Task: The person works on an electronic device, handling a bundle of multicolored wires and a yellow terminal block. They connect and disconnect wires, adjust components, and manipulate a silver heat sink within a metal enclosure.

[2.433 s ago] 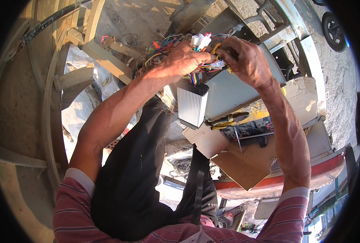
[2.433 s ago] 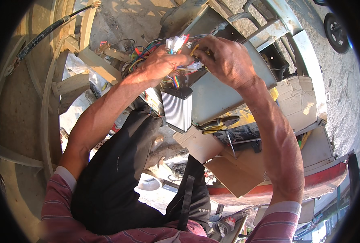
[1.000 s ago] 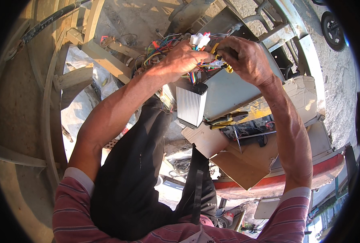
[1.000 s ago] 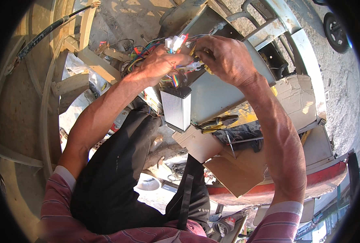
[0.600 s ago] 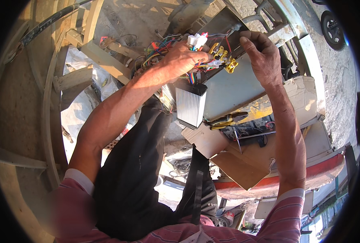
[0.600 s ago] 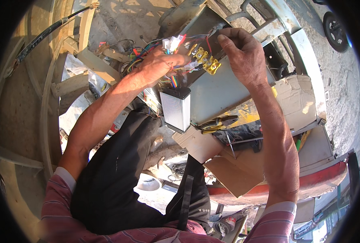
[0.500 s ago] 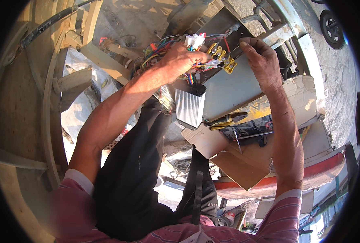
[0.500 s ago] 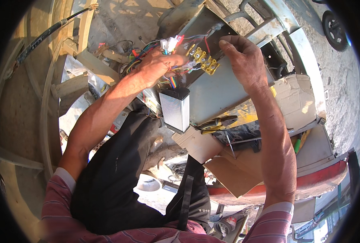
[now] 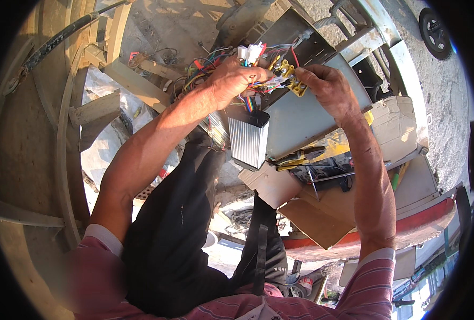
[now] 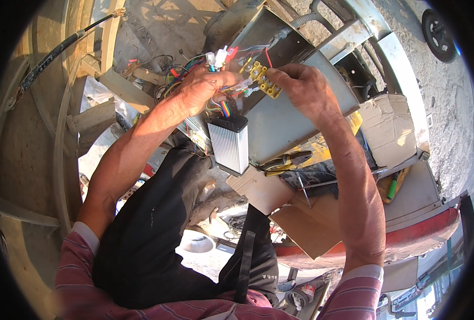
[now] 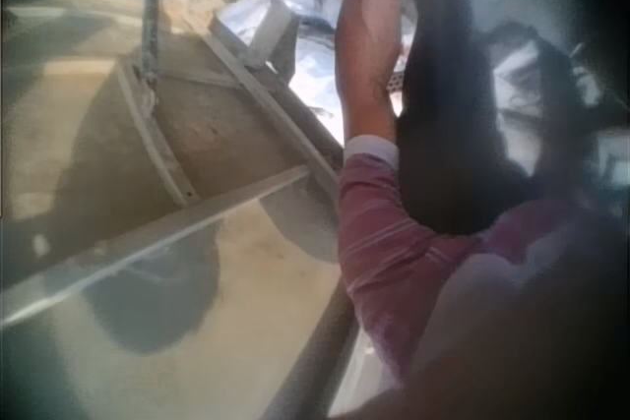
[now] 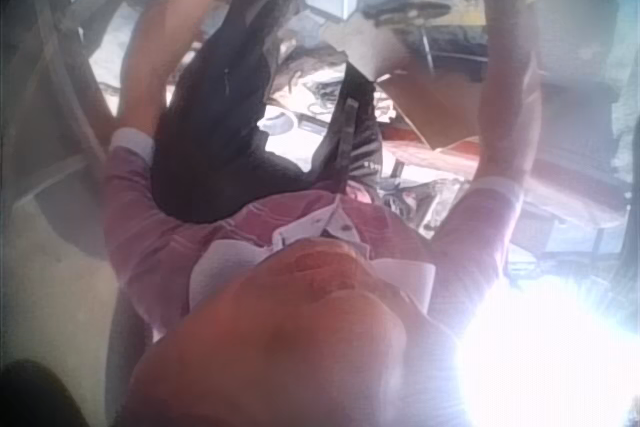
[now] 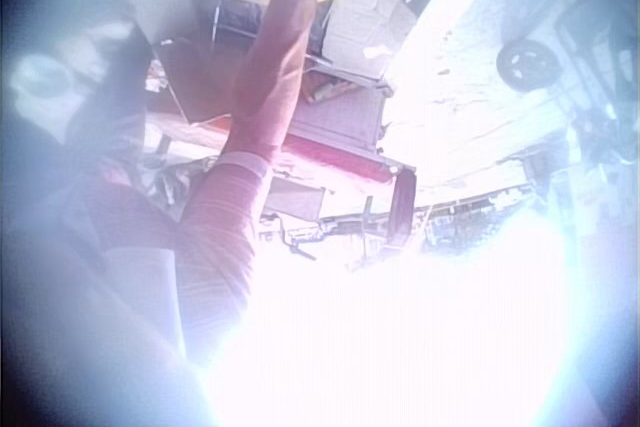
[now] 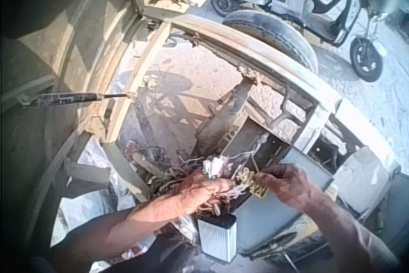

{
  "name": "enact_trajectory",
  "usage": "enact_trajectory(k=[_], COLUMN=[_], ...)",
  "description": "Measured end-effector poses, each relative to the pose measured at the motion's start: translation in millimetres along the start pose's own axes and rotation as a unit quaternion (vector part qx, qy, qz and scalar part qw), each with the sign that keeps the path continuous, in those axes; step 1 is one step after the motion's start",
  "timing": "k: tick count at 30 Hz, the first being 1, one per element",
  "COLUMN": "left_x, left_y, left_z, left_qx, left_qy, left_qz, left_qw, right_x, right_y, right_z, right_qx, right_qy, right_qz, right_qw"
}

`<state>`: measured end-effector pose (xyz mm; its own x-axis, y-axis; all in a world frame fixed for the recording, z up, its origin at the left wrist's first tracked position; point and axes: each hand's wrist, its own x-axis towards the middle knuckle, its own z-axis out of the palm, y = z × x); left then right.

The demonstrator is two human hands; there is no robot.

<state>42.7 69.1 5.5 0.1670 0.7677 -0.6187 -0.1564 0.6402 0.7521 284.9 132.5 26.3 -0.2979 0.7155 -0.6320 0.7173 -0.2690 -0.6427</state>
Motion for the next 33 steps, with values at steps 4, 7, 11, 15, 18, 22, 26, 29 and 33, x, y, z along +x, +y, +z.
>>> enact_trajectory(k=[4, 7, 11, 15, 18, 22, 26, 29, 33], left_x=[0.7, 3.1, 5.8, 0.2, -6.8, -15.4, -25.4, -28.2, -29.0], left_y=[0.7, 1.2, 3.0, 4.3, 1.9, -2.9, -7.0, -8.3, -8.6], left_z=[-1.8, -8.5, -18.2, -21.9, -20.9, -24.8, -31.1, -32.3, -34.2], left_qx=[-0.016, 0.032, 0.107, 0.085, 0.004, -0.028, -0.094, -0.065, -0.008], left_qy=[-0.024, -0.042, -0.091, -0.098, -0.046, 0.007, 0.032, 0.039, 0.058], left_qz=[0.005, -0.023, -0.025, -0.005, 0.024, 0.062, 0.044, 0.075, 0.092], left_qw=[1.000, 0.998, 0.990, 0.992, 0.999, 0.998, 0.994, 0.994, 0.994], right_x=[-0.7, -1.1, -1.9, -1.0, -1.0, -2.6, -3.7, -2.5, -0.9], right_y=[-0.4, -1.7, -3.4, -4.3, -5.0, -6.9, -8.2, -6.4, -0.8], right_z=[2.2, 1.7, 1.0, 2.2, 3.5, 1.5, 1.6, 2.8, 3.0], right_qx=[0.012, 0.026, 0.034, -0.014, 0.007, 0.001, -0.004, -0.012, 0.015], right_qy=[0.015, 0.010, 0.003, -0.010, -0.020, -0.026, -0.028, -0.026, -0.030], right_qz=[-0.008, -0.002, 0.000, -0.009, -0.022, -0.004, 0.001, -0.004, -0.023], right_qw=[1.000, 1.000, 0.999, 1.000, 1.000, 1.000, 1.000, 1.000, 0.999])
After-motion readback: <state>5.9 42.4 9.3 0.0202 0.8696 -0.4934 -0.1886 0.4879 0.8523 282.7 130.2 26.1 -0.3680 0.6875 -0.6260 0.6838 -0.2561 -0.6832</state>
